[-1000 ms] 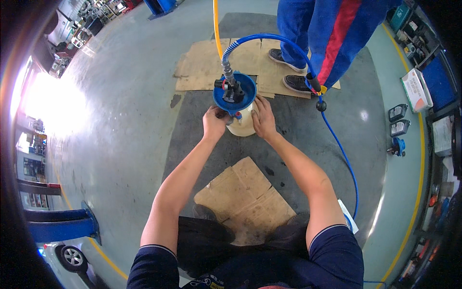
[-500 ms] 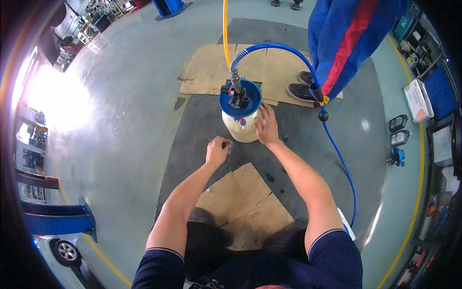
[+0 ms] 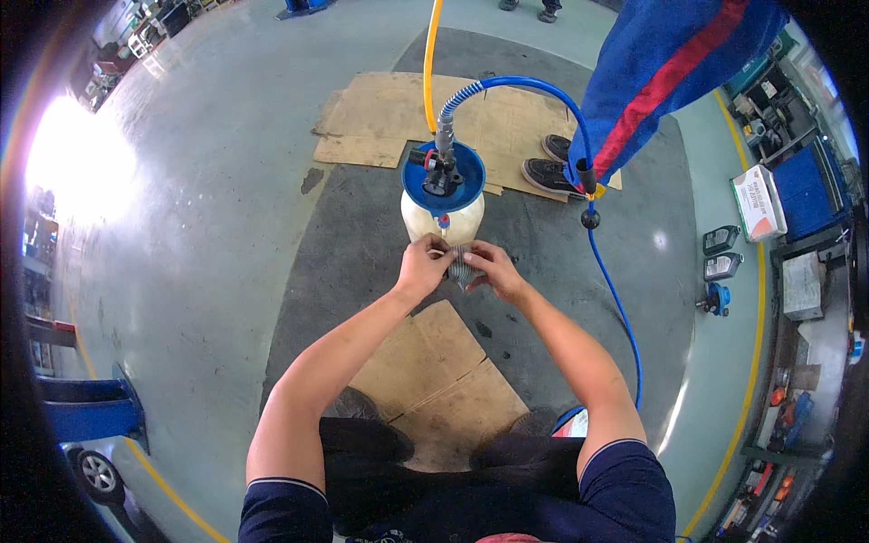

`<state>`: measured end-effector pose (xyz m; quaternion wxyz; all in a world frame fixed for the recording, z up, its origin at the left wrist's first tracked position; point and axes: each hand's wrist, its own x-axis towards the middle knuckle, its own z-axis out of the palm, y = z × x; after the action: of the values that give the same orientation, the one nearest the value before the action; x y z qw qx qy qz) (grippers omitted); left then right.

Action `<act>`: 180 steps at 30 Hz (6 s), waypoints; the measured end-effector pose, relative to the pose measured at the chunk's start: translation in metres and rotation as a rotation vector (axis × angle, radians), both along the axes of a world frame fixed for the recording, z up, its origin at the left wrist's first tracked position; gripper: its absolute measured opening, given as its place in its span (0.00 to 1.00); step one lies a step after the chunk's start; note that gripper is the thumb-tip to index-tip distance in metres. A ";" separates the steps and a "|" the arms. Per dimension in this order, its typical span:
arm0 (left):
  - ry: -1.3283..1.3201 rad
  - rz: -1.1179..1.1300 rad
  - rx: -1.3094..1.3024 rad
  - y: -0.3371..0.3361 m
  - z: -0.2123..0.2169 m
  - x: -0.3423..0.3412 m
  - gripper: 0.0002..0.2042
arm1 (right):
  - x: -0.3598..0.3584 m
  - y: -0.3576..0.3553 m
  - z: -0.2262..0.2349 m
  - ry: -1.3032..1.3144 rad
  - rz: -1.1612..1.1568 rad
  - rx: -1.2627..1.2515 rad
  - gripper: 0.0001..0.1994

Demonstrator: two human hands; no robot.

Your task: The person sits on the floor and assembles a mechanical device, likely a fluid transfer pump, by connecting a yellow hose and a blue hose to a white container. They manipulate the internal components and tighten connections with their hands.

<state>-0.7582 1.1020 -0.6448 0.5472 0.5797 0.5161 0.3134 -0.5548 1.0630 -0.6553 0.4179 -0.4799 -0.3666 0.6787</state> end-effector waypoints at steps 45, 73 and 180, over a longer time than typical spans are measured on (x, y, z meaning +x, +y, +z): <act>0.270 -0.137 0.459 0.056 0.049 -0.031 0.15 | -0.033 0.002 -0.012 -0.813 -0.446 0.826 0.13; 0.178 -0.139 0.185 0.078 0.046 -0.031 0.16 | -0.093 0.011 -0.033 -0.603 -0.867 0.537 0.08; 0.204 -0.113 0.190 0.083 0.032 -0.035 0.16 | -0.078 0.077 -0.059 -0.534 -1.276 0.273 0.06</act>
<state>-0.7931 1.1853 -0.6124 0.4513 0.6859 0.5035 0.2689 -0.6325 1.1401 -0.7143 0.6866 -0.6947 -0.1854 0.1080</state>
